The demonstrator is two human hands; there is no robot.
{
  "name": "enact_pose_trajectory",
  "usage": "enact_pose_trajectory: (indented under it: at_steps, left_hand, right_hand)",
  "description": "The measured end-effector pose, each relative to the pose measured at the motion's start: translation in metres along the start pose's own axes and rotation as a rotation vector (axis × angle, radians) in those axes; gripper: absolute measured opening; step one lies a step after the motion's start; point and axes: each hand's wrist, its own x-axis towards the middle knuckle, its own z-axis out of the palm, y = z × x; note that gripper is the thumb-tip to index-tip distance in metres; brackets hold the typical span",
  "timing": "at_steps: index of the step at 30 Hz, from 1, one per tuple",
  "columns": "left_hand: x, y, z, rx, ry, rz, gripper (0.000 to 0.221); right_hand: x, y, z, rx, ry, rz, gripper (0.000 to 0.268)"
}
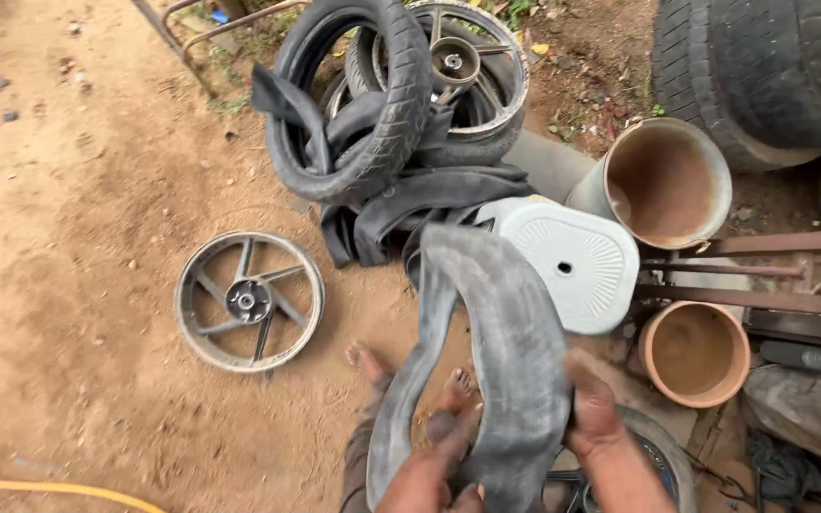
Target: Repairing a punctured motorcycle tire by inserting an inner tube and remounting the tire on the rim.
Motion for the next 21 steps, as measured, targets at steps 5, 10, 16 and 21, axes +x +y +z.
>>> enact_pose_trajectory:
  at_steps: [5,10,16,21]
  left_hand:
    - [-0.060,-0.068,0.051,-0.010,0.203,-0.029,0.089]
    - [-0.109,-0.121,0.073,-0.762,0.173,-0.575,0.071]
    - [-0.200,-0.178,0.176,-0.583,-0.249,-0.387,0.059]
    - [-0.316,-0.154,0.294,0.290,0.341,-0.065,0.033]
  right_hand:
    - [-0.055,0.014,-0.044,-0.194,0.295,0.370,0.053]
    - [-0.129,0.044,-0.076,-0.243,0.282,0.361,0.054]
    - [-0.228,0.083,-0.165,-0.118,0.245,0.462,0.047]
    - [-0.339,0.116,-0.176,-0.223,-0.099,0.359,0.042]
